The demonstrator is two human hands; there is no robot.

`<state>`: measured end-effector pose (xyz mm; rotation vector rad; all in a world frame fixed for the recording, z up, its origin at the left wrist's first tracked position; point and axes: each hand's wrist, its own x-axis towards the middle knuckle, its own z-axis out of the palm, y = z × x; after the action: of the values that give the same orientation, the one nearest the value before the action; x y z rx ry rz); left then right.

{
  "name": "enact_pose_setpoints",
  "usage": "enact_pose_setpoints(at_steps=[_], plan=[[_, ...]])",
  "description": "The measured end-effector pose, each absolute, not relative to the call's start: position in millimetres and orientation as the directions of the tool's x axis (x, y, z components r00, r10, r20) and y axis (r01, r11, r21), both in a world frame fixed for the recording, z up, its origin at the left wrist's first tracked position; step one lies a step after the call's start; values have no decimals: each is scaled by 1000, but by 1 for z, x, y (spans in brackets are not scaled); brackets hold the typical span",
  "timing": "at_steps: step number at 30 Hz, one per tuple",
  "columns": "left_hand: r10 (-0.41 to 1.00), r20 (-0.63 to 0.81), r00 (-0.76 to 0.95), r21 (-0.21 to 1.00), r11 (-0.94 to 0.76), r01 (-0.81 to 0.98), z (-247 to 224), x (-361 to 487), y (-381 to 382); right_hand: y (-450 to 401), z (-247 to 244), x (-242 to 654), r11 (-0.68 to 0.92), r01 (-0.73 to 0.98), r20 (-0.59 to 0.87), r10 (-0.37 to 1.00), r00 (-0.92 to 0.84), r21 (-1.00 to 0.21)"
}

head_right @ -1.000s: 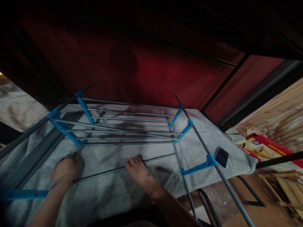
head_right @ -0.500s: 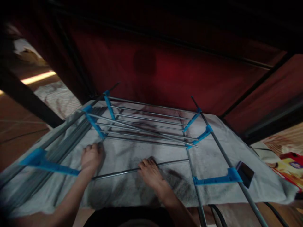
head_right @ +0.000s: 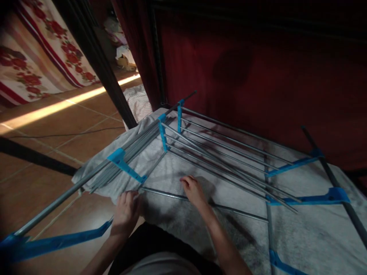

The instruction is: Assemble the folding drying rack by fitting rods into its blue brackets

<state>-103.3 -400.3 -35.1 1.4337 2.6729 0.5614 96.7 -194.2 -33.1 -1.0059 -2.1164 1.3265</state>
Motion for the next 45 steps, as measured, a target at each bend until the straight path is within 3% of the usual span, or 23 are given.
enact_pose_setpoints(at_steps=[5, 8, 12, 20, 27, 35, 45], plan=[[752, 76, -655, 426, 569, 703, -41, -134, -392, -193, -39, 23, -84, 273, -241, 753, -612, -958], [759, 1, -651, 441, 584, 681, -41, -141, -379, -196, -44, -16, -189, 276, -324, 718, -616, -942], [753, -59, -655, 371, 626, 686, -37, -142, -366, -203, -47, -52, -301, 322, -440, 663, -606, -897], [772, -21, -636, 232, 622, 748, -36, -138, -355, -216, -52, -89, -252, 526, -546, 645, -535, -812], [760, -160, -629, 414, 631, 657, -39, -138, -352, -215, -58, -98, -196, 600, -566, 639, -522, -775], [751, -207, -626, 471, 638, 609, -41, -136, -350, -224, -62, -103, -225, 604, -573, 668, -476, -764], [759, -205, -619, 306, 650, 696, -27, -139, -347, -225, -53, -105, -300, 536, -584, 636, -504, -789]])
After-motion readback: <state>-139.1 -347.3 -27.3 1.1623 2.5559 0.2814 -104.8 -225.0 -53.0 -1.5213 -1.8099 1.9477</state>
